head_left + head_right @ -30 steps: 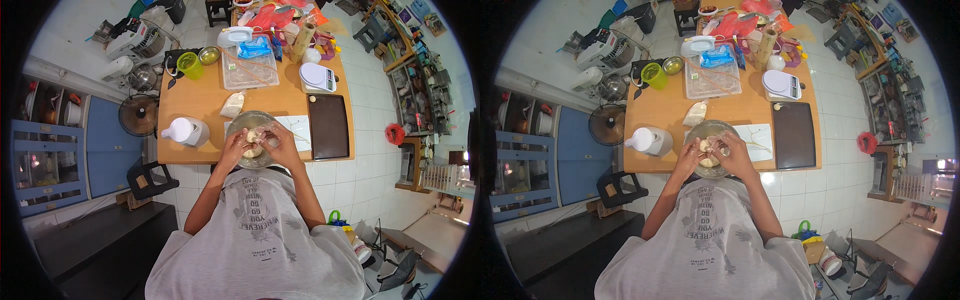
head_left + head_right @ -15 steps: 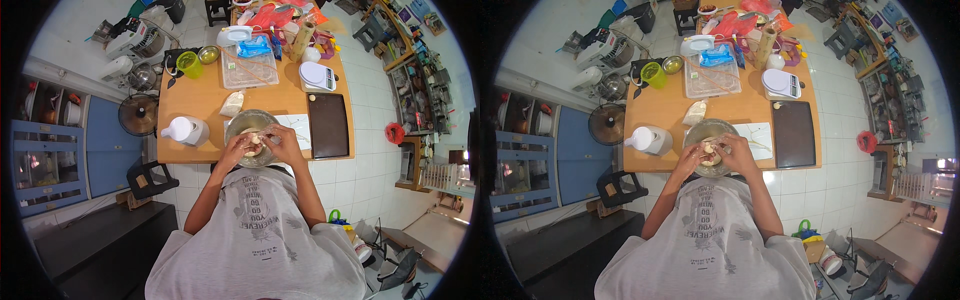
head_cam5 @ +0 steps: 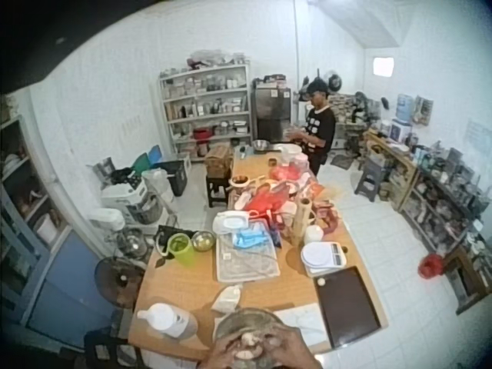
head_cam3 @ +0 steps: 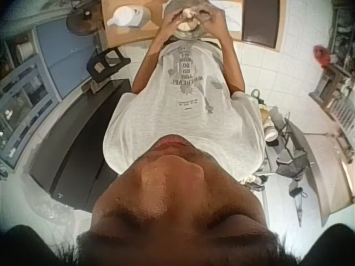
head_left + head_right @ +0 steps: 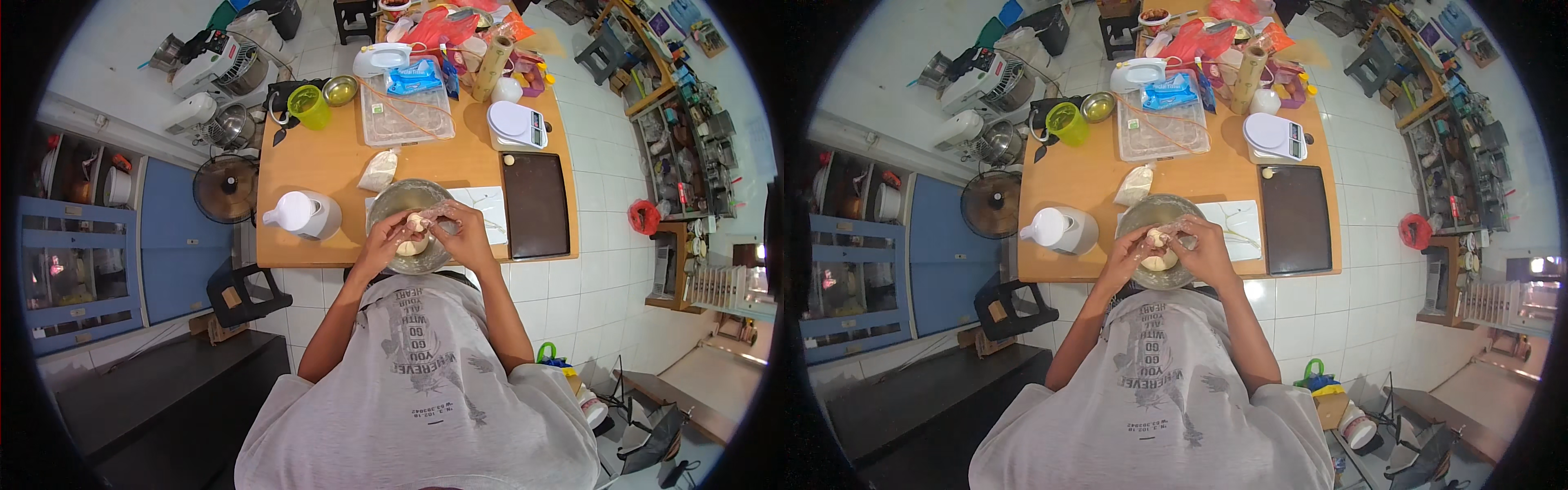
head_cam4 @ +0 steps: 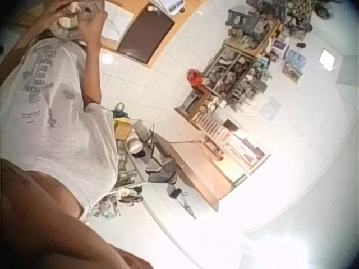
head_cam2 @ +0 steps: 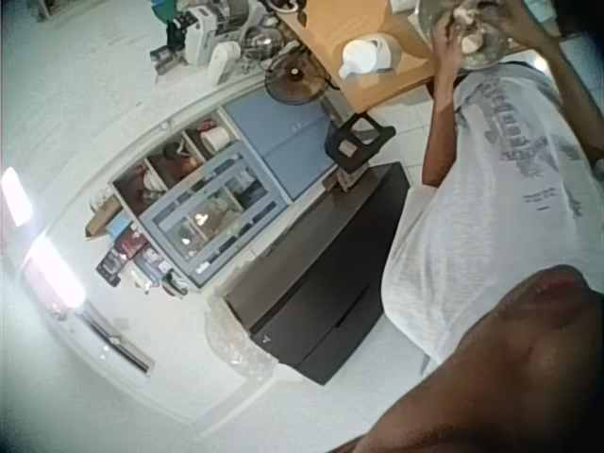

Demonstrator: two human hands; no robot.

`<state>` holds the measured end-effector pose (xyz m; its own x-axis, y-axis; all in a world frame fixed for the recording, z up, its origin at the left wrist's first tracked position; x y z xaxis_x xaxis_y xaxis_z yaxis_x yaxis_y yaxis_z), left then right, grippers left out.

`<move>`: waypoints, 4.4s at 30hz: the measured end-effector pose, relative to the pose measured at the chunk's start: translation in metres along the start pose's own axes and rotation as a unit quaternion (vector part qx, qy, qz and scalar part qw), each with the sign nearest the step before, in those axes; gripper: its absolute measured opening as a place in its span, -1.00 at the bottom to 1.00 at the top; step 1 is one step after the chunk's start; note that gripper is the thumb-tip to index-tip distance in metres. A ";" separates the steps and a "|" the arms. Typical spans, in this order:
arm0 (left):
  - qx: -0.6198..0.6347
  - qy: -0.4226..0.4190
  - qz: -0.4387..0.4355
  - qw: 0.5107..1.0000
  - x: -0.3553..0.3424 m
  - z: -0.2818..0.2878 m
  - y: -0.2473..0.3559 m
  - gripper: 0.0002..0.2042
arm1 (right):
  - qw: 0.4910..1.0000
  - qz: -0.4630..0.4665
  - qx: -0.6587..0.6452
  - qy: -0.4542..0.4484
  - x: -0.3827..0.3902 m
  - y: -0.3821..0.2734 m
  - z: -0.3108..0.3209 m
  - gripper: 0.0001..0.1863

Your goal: The person takes a small piece of dough from a bowl and rolls it into a ball between their palms. They place the dough ball onto a baking tray and then continue to work with the remaining dough in the bowl.

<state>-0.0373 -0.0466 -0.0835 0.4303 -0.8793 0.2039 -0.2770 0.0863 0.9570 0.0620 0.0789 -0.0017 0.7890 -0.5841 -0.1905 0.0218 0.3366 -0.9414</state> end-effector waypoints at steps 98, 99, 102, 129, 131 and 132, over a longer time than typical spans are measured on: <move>0.192 0.004 -0.006 0.981 0.008 -0.011 0.005 -0.61 | 0.998 0.059 0.015 0.019 0.009 -0.036 0.008 -0.65; 0.192 0.004 -0.006 0.981 0.008 -0.010 0.005 -0.61 | 0.997 0.065 0.024 0.021 0.010 -0.035 0.008 -0.66; 0.185 -0.009 -0.011 0.983 0.010 -0.012 0.005 -0.63 | 0.997 0.064 0.042 0.022 0.013 -0.025 0.007 -0.68; 0.156 -0.036 0.006 0.987 0.022 -0.021 0.024 -0.59 | 0.991 0.050 0.085 -0.090 0.013 -0.039 0.007 -0.70; 0.149 -0.039 0.012 0.988 0.022 -0.019 0.017 -0.60 | 0.990 0.052 0.092 -0.094 0.014 -0.041 0.004 -0.71; 0.149 -0.039 0.013 0.988 0.022 -0.018 0.015 -0.60 | 0.989 0.055 0.100 -0.098 0.015 -0.042 0.003 -0.72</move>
<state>-0.0163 -0.0563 -0.0613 0.3557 -0.9131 0.1992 -0.5318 -0.0225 0.8466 0.0742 0.0581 0.0357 0.8968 -0.3879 -0.2127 0.0342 0.5402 -0.8409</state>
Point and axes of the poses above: each hand's wrist, its own x-axis away from the middle knuckle, its own z-axis out of the back of the hand, y = z × x, the point moved 9 cm from there along -x, towards the middle knuckle, and after that the axes turned 4 degrees about y, right-handed, at the moved point
